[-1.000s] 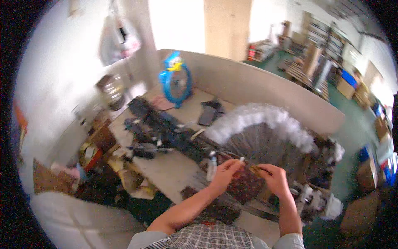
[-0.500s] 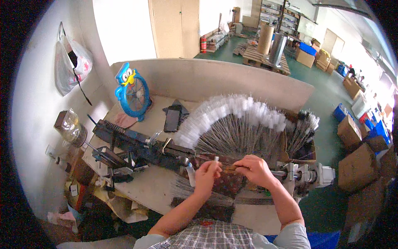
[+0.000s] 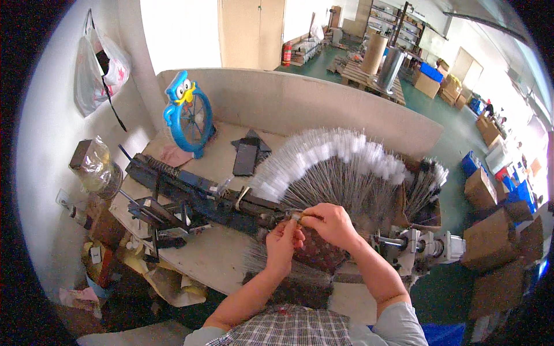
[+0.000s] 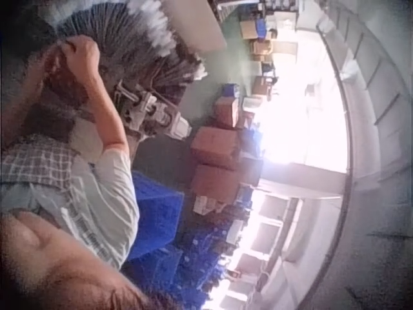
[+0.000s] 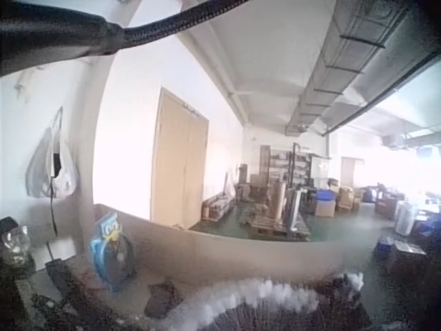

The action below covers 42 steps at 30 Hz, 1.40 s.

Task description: The recorder is manually assembling and trimming small white industrial brushes using a workbench machine.

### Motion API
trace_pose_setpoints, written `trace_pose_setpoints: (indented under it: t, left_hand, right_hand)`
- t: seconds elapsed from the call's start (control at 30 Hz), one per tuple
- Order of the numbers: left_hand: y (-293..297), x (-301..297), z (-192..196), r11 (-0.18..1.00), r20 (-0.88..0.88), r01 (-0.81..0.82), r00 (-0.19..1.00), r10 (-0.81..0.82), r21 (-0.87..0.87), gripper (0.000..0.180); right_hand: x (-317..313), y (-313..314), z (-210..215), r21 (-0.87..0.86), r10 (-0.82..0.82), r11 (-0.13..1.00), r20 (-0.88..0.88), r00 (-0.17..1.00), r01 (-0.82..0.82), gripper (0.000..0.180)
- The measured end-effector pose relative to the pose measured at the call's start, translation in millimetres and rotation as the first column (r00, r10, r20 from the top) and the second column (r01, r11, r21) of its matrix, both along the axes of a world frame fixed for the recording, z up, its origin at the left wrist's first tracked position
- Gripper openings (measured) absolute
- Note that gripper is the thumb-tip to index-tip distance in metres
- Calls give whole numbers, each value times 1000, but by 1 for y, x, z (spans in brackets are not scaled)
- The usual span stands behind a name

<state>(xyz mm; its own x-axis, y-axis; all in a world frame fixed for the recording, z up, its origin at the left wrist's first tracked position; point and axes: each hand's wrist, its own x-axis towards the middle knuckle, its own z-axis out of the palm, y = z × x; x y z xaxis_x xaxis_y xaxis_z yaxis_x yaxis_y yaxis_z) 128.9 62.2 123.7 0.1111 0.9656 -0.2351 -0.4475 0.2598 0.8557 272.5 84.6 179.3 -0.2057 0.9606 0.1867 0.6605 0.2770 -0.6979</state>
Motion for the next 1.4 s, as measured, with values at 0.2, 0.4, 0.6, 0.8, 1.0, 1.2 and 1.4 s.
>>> trace_pose_setpoints:
  t: [0.2, 0.4, 0.6, 0.8, 1.0, 1.2, 1.4]
  left_hand:
    - [4, 4, 8, 992, 68, 56, 997, -48, -111, 40]
    - [6, 13, 7, 968, 289, -153, 935, 207, -198, 39]
    - [2, 9, 7, 967, 386, -96, 904, 184, -237, 27]
    - [1, 16, 7, 972, 325, -150, 924, 202, -179, 11]
    - [-3, 16, 5, 975, 339, -155, 919, 202, -161, 8]
    - [0, 20, 3, 979, 340, -157, 921, 192, -127, 6]
    - [0, 17, -5, 980, 404, -136, 896, 185, -147, 3]
  right_hand:
    - [8, 8, -8, -205, -57, 979, -190, 980, 17, 21]
    - [-14, -7, -2, 362, -118, 931, 168, 979, 50, 24]
    - [-21, -12, -12, 479, -235, 870, 196, 952, 116, 31]
    - [-15, -16, -12, 548, -178, 836, 221, 959, 29, 26]
    - [-3, -20, -15, 526, -123, 850, 249, 961, -28, 25]
    - [4, -24, -12, 491, -125, 871, 240, 963, -9, 27]
    - [-1, -28, -7, 488, -147, 872, 193, 970, 35, 28]
